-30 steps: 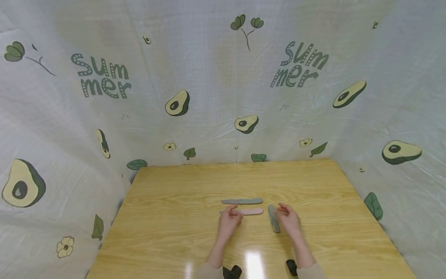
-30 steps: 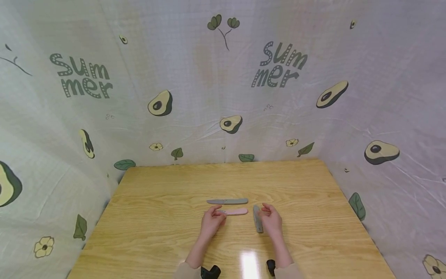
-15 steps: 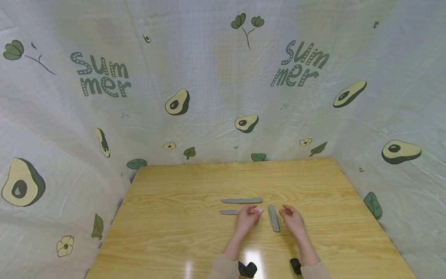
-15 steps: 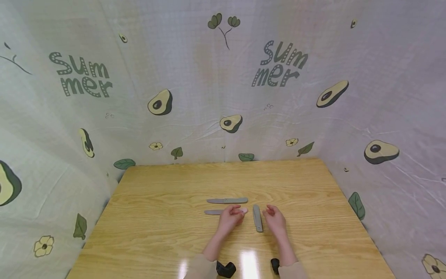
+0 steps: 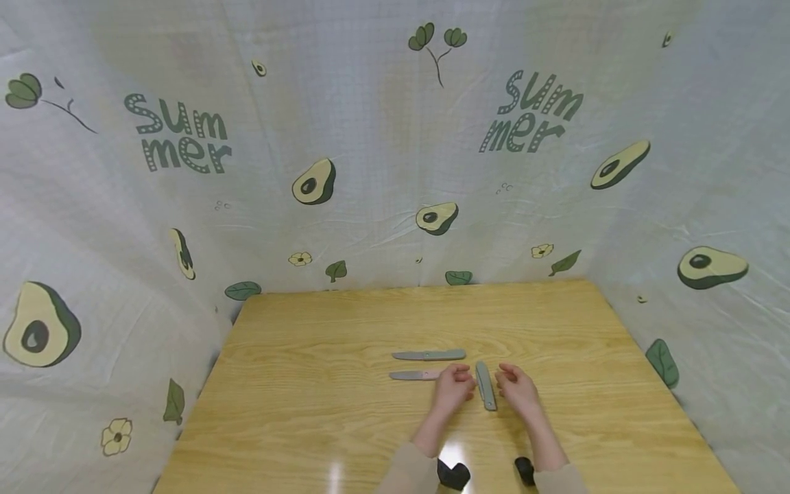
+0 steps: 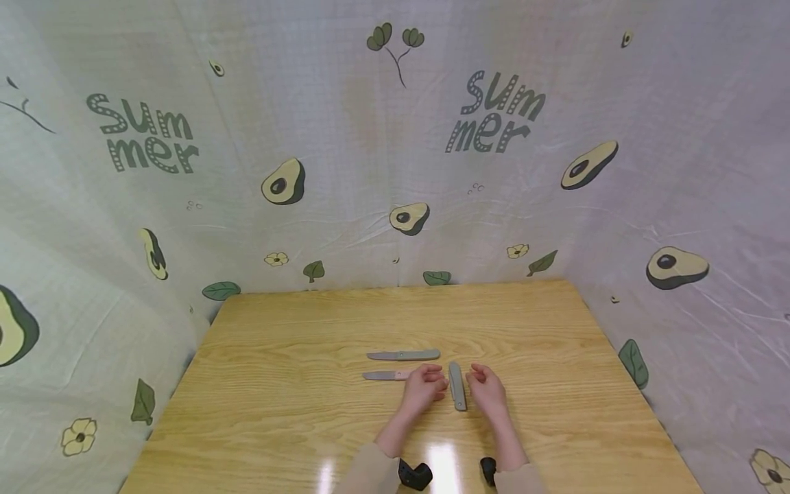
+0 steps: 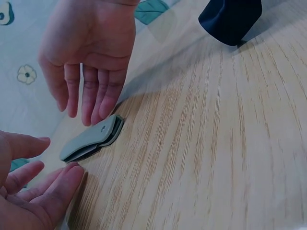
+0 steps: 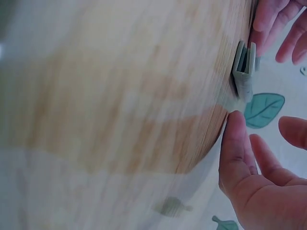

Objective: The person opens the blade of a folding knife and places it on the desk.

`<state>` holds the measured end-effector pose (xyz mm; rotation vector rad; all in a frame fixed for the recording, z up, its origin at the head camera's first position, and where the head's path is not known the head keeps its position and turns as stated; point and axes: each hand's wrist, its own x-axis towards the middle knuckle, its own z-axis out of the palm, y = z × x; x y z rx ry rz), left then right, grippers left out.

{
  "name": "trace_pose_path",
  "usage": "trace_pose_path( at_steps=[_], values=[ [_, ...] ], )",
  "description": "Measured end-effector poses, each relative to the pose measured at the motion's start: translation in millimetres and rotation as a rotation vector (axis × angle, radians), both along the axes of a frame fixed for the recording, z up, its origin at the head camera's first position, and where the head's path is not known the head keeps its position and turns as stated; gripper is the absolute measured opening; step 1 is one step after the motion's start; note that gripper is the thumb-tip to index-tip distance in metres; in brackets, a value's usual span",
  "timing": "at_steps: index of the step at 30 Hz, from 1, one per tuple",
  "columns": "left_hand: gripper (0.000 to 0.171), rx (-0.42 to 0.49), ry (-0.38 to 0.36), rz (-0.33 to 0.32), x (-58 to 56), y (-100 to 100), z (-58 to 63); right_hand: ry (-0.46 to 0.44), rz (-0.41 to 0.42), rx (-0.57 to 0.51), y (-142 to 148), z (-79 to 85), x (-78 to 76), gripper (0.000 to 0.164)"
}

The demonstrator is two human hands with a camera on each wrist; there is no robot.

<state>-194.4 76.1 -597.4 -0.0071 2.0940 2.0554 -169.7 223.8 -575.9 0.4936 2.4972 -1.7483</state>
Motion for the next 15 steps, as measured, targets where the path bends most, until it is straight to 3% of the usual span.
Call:
trace_pose_path(
  at_steps=[15],
  values=[
    [0.03,-0.015,-0.006,-0.017,1.7,9.7,-0.9,0.019,0.004,-0.053,-6.0,-3.1,-0.1,0.043]
  ],
)
